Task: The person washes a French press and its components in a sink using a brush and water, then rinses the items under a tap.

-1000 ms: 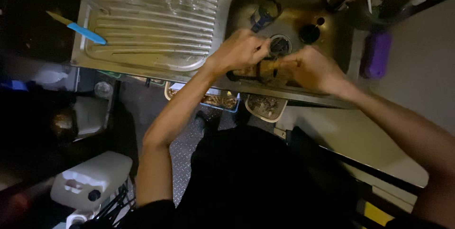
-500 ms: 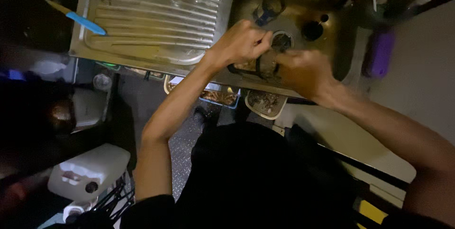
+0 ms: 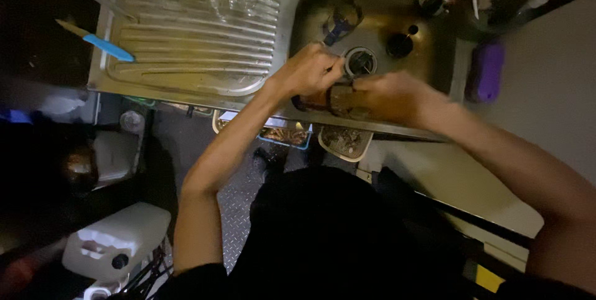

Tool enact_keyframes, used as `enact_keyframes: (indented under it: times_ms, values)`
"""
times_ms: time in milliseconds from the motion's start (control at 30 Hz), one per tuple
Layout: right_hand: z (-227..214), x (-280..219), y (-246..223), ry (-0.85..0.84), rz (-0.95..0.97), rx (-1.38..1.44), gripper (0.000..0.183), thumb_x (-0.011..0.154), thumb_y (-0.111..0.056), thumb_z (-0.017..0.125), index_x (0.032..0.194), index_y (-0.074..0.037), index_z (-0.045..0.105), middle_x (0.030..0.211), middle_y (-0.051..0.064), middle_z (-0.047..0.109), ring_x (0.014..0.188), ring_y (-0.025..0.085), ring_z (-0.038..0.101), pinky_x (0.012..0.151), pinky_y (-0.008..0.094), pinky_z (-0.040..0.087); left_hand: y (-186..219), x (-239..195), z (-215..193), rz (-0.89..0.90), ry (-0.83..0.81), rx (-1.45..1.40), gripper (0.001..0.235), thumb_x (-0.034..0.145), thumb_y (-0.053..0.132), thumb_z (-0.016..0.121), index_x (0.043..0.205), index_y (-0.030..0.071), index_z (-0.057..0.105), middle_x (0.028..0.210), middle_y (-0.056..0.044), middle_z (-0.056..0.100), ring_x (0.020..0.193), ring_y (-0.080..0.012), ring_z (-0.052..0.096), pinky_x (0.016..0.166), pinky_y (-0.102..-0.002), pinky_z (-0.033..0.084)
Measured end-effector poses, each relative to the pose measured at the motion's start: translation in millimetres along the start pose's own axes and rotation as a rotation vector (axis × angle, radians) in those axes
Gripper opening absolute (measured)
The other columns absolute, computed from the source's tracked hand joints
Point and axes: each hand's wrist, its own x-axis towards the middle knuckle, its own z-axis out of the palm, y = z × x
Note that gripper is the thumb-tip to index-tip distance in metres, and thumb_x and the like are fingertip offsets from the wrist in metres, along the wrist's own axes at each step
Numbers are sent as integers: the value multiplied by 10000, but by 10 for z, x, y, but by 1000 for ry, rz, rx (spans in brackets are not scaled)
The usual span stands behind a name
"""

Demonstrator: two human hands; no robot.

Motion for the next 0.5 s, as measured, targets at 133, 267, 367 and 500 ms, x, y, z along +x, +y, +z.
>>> enact_keyframes:
  times_ms: [133, 267, 367, 500]
  values:
    - [-64, -23, -74, -181, 118, -326, 525, 967, -150, 583, 1433, -389, 578, 1122, 29, 636, 620, 220, 722, 493, 350, 584, -36, 35, 68, -24, 26, -13, 419, 1016, 201, 595, 689, -54, 652, 697, -300, 577, 598, -470, 590, 563, -512, 439]
    - [-35, -44, -102, -88, 83, -184, 439, 934, -183, 616, 1350, -323, 624, 1104, 13, 695, 699, 227, 743, 552, 348, 593, -105, 58, 152, -22, -24, 15, 421, 1015, 212, 595, 673, -25, 659, 673, -274, 596, 585, -457, 594, 574, -511, 459]
    - [-105, -232, 95, 33, 261, 119, 440, 966, -250, 659, 1399, -308, 615, 1042, 24, 751, 698, 218, 738, 612, 337, 585, -175, 37, 205, -13, 3, -18, 381, 1003, 186, 582, 693, -27, 636, 708, -273, 599, 617, -436, 619, 589, -503, 467]
    - [-260, -674, 218, 399, 65, -149, 594, 814, -226, 667, 1403, -275, 620, 1164, 169, 733, 807, 251, 750, 608, 307, 575, -293, -41, 221, -12, 144, 15, 304, 958, 149, 587, 708, -20, 625, 715, -261, 621, 620, -416, 631, 584, -484, 476]
